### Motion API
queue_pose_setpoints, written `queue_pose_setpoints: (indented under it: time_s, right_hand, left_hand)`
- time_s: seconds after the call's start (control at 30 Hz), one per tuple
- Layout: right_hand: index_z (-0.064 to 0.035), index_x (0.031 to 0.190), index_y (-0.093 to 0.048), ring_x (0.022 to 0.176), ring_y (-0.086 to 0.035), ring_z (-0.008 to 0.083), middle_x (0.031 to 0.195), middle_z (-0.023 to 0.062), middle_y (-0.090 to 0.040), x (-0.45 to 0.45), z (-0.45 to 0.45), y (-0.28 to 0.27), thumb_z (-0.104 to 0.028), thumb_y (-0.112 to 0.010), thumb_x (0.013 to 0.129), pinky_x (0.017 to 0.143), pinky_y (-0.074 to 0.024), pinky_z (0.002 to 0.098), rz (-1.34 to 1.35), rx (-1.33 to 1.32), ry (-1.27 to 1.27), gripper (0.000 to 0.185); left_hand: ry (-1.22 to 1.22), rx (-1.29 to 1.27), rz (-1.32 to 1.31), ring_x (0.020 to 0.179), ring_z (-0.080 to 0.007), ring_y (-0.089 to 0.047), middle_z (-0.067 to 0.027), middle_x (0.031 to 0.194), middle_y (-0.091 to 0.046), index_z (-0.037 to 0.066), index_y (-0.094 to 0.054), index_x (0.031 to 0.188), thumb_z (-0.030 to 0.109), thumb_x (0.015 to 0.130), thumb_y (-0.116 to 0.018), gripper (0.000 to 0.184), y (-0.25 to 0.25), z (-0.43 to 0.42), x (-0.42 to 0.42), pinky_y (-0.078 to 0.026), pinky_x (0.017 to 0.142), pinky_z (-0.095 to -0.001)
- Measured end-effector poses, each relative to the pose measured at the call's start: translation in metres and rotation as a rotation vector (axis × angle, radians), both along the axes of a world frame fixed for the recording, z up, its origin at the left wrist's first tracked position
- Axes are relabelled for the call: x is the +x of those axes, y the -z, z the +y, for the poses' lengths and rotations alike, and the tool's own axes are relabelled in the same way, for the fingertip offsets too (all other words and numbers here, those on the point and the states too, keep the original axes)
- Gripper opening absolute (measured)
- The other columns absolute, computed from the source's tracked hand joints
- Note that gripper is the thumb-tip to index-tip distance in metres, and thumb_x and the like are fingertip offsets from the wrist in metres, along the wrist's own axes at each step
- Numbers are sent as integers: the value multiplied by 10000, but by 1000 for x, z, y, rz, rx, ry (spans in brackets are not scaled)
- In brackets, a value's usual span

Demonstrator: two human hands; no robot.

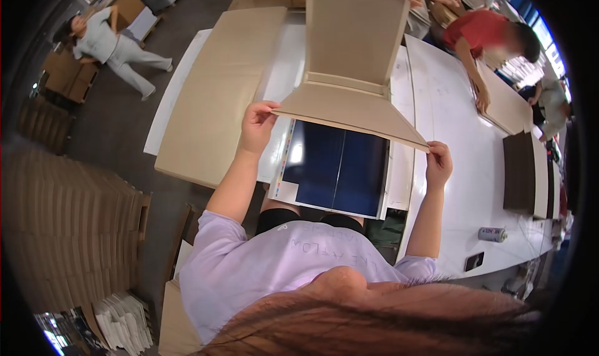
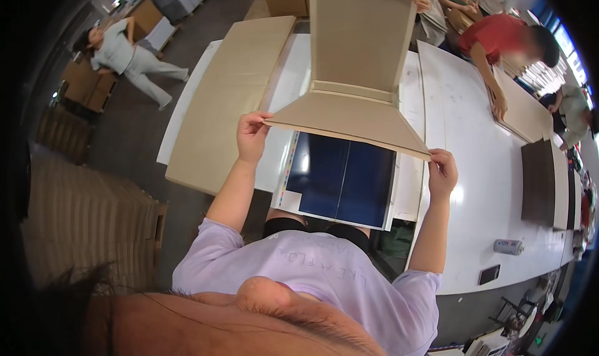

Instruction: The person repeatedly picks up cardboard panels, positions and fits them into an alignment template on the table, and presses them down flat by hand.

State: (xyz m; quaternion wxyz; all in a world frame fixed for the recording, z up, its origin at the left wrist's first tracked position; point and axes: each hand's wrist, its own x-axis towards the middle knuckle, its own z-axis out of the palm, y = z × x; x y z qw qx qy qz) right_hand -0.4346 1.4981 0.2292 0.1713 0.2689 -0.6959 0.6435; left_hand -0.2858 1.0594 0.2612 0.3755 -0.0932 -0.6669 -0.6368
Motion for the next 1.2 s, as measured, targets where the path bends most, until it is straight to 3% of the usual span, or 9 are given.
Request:
queue_pose_setpoints:
  time_s: [0.3, 0.5, 0.67, 0.73, 0.8, 0.83, 0.9, 1.07, 1.2]
  right_hand:
    - [-7, 854, -552, 891, -579, 147, 994, 103, -602, 0, -2, -6, 174, -535, 816, 775, -490, 250, -22, -28, -25, 185]
    - [-7, 856, -544, 834, -554, 140, 927, 79, -578, -4, -7, -15, 91, -576, 839, 760, -471, 257, -199, -170, -176, 105]
    - [-12, 930, -536, 790, -506, 123, 906, 50, -532, -36, -21, -22, -12, -595, 876, 740, -418, 241, -453, -385, -168, 80]
    - [-25, 1055, -503, 808, -493, 98, 902, 33, -525, -30, -62, -52, -47, -610, 886, 730, -413, 230, -142, -412, 189, 202]
    - [-21, 1160, -480, 868, -534, 179, 952, 66, -561, -12, -89, -74, -36, -636, 844, 793, -432, 302, 363, -63, 537, 353]
    - [-18, 1141, -509, 910, -558, 221, 984, 88, -579, -9, -97, -75, -28, -641, 827, 823, -441, 332, 661, 108, 579, 341]
    - [-82, 1099, -623, 1127, -554, 284, 1154, 91, -614, -5, -129, -85, 3, -629, 761, 933, -442, 421, 959, 524, 128, 349]
    - [-140, 1114, -646, 1122, -568, 170, 1163, 8, -630, -16, -193, -111, -113, -597, 815, 946, -441, 349, 969, 648, 367, 305]
    - [-155, 997, -653, 886, -613, 151, 935, -25, -651, -36, -216, -127, -233, -659, 802, 809, -464, 324, 911, 441, 346, 211]
  left_hand:
    - [-37, -164, 7, 982, -178, -614, -113, 1051, -624, 61, -530, 932, -175, 804, -568, 272, -5, -6, 3, -510, 830, -278]
    - [328, 148, -343, 897, -184, -640, -94, 1000, -631, 69, -527, 882, -30, 865, -596, 122, -25, -23, 10, -528, 794, -303]
    - [180, 392, -342, 794, -176, -648, -69, 870, -646, 111, -517, 847, 87, 903, -581, 88, -46, -5, -21, -523, 746, -325]
    - [136, 457, -334, 765, -171, -645, -63, 831, -644, 108, -514, 840, 83, 892, -588, 94, -60, -5, -37, -522, 727, -321]
    - [96, 516, -331, 741, -166, -643, -71, 811, -640, 96, -513, 835, 67, 874, -596, 96, -72, -6, -52, -528, 701, -312]
    - [94, 511, -334, 712, -165, -638, -65, 807, -639, 102, -509, 825, 77, 862, -603, 105, -76, -6, -58, -522, 678, -304]
    - [53, 515, -347, 702, -160, -634, -64, 807, -638, 102, -507, 822, 77, 861, -603, 106, -80, -8, -68, -520, 668, -300]
    - [52, 484, -338, 683, -145, -624, -54, 788, -624, 100, -501, 825, 81, 861, -605, 112, -85, -14, -84, -518, 641, -280]
    - [-71, 335, -208, 672, -137, -615, -46, 794, -585, 59, -515, 909, 72, 884, -599, 89, -91, -6, -94, -522, 627, -267]
